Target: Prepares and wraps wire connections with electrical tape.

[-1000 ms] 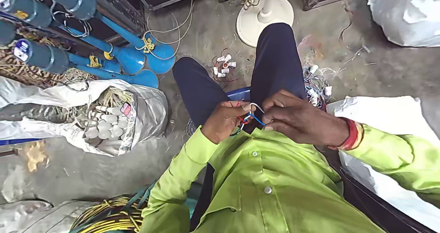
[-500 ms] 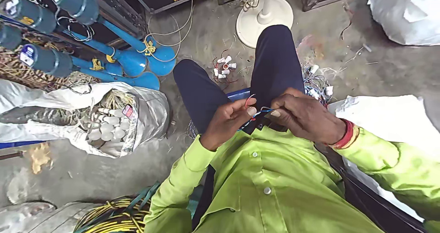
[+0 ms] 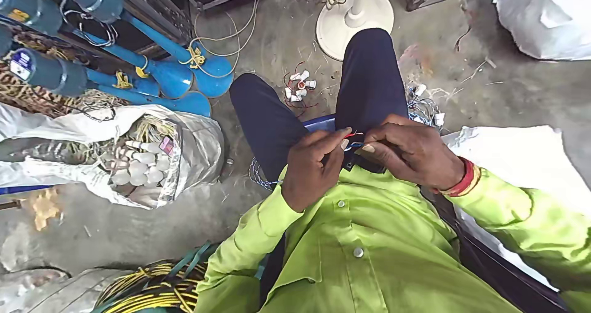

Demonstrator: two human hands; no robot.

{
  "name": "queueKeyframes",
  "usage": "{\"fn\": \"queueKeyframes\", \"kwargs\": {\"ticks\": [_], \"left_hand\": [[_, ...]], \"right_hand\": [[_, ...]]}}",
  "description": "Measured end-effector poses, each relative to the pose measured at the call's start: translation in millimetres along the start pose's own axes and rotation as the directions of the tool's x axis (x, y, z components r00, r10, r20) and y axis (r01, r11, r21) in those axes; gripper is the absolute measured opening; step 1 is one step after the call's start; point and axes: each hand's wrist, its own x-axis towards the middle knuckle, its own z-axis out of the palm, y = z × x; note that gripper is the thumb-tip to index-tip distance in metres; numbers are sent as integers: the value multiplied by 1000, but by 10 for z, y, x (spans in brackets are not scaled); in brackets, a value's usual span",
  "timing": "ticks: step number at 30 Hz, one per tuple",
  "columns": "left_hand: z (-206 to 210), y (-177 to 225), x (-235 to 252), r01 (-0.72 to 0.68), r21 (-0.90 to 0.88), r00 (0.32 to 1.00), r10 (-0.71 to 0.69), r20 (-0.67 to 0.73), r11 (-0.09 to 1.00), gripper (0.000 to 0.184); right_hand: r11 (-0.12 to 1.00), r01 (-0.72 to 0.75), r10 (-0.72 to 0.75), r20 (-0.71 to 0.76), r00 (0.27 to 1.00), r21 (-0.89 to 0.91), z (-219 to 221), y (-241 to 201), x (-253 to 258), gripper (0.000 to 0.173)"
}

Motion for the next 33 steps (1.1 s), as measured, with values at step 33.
{"fn": "queueKeyframes", "kwargs": {"ticks": [33], "left_hand": [[-15, 4, 26, -55, -69, 993, 62, 100, 996, 16]], "right_hand": [[995, 32, -32, -3, 999, 97, -105, -20, 4, 20]]}}
